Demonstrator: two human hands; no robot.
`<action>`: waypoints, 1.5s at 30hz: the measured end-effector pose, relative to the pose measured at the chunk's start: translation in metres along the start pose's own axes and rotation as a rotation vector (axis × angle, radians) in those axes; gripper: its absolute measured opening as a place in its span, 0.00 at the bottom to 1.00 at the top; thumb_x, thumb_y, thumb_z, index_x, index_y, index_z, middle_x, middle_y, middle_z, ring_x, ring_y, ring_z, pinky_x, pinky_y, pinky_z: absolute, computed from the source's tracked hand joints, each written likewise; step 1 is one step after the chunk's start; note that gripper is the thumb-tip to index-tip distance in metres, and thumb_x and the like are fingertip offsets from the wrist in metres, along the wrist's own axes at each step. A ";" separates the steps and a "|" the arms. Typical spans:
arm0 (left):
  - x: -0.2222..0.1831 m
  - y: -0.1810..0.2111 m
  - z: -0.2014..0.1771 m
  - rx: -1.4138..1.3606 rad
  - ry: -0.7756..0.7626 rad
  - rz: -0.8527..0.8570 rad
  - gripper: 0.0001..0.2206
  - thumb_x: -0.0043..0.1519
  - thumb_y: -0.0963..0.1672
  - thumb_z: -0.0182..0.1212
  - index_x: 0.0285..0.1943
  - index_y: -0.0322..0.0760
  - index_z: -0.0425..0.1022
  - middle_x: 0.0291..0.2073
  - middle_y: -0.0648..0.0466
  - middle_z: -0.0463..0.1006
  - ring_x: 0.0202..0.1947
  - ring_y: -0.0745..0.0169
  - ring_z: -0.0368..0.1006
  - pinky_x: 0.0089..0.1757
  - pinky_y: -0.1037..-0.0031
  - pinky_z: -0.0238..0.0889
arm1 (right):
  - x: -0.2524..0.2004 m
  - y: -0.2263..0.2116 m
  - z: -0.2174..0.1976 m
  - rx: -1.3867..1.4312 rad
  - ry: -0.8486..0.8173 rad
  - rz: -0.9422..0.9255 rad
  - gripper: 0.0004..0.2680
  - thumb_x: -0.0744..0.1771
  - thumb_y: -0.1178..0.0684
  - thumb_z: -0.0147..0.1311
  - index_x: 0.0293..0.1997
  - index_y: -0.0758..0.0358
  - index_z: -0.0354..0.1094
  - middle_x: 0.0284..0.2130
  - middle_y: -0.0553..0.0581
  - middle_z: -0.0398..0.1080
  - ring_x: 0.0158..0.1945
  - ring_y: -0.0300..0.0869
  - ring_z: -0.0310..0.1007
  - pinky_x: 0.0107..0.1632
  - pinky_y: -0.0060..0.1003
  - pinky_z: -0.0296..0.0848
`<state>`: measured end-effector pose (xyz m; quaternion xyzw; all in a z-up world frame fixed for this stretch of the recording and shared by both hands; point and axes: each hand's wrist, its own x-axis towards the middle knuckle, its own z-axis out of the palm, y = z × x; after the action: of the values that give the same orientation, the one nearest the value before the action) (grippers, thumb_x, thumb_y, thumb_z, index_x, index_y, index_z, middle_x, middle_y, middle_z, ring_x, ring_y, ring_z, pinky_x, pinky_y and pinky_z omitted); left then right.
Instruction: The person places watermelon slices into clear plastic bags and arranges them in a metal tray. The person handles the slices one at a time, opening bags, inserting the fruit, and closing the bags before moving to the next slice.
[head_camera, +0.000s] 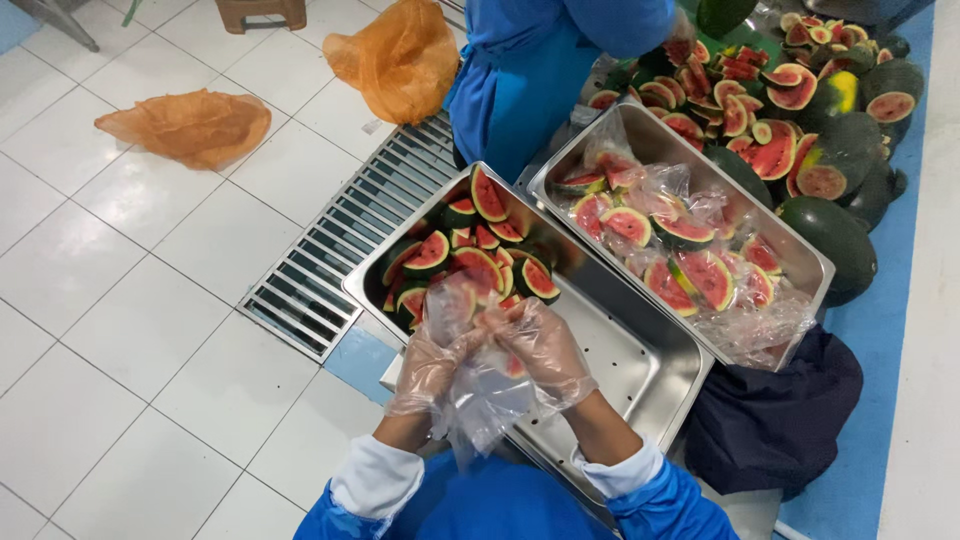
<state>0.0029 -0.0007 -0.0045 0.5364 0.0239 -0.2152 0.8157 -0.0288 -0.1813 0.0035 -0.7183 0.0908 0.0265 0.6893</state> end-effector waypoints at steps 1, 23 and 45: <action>0.001 -0.001 -0.002 0.026 0.024 -0.036 0.23 0.55 0.40 0.70 0.60 0.35 0.73 0.45 0.56 0.82 0.41 0.68 0.77 0.41 0.74 0.73 | 0.004 0.004 0.000 0.071 0.001 -0.030 0.09 0.65 0.52 0.62 0.39 0.64 0.65 0.33 0.53 0.74 0.34 0.34 0.76 0.37 0.31 0.77; 0.025 -0.012 -0.053 -0.054 -0.012 -0.149 0.20 0.68 0.53 0.59 0.50 0.32 0.78 0.19 0.57 0.60 0.13 0.73 0.52 0.18 0.78 0.46 | 0.044 -0.127 -0.073 -0.304 -0.549 0.161 0.08 0.64 0.50 0.61 0.38 0.62 0.72 0.31 0.56 0.79 0.25 0.34 0.73 0.26 0.29 0.71; -0.027 -0.014 -0.047 0.422 -0.038 -0.076 0.10 0.61 0.46 0.67 0.42 0.34 0.86 0.23 0.62 0.77 0.25 0.74 0.64 0.28 0.77 0.59 | 0.029 -0.091 -0.073 -0.477 -0.032 -0.281 0.09 0.66 0.49 0.63 0.39 0.64 0.76 0.32 0.53 0.75 0.36 0.37 0.72 0.41 0.33 0.72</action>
<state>-0.0174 0.0452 -0.0294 0.6897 -0.0169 -0.2561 0.6771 0.0088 -0.2536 0.0916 -0.8654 -0.0294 -0.0374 0.4988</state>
